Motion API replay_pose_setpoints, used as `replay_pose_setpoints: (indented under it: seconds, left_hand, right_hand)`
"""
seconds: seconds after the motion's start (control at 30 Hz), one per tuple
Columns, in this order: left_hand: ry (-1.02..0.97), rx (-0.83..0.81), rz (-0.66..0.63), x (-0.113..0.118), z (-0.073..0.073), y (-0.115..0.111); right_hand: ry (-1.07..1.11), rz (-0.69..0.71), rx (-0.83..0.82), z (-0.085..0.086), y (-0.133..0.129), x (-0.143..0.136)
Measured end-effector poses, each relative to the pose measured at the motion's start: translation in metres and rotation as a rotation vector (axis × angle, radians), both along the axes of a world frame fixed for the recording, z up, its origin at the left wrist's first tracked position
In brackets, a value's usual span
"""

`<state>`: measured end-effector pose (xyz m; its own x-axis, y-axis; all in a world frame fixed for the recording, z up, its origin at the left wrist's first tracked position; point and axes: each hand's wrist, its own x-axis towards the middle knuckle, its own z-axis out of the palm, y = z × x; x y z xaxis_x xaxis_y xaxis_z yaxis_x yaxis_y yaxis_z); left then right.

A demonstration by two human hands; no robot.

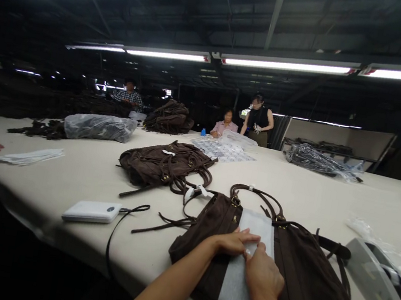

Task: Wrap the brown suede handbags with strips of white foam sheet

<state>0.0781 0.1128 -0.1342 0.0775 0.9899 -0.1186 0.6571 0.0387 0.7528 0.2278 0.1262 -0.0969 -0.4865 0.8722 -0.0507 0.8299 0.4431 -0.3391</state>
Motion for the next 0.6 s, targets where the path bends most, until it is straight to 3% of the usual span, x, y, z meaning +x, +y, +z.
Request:
replay_pose_setpoints:
  seconds: [0.1, 0.23, 0.43, 0.6]
  left_hand:
    - [0.019, -0.002, 0.013, 0.001, 0.005, -0.002]
    - [0.04, 0.009, 0.035, 0.002, 0.011, -0.003]
    - [0.016, 0.025, 0.049, 0.006, 0.014, -0.006]
    - [0.001, 0.046, -0.001, -0.003, 0.013, 0.0]
  right_hand:
    - [0.015, 0.026, 0.136, -0.007, -0.004, 0.005]
    - [0.092, 0.176, 0.324, -0.013, -0.005, 0.008]
    - [0.14, 0.211, 0.264, -0.004, -0.007, 0.014]
    - [0.144, 0.218, 0.253, -0.008, -0.008, 0.026]
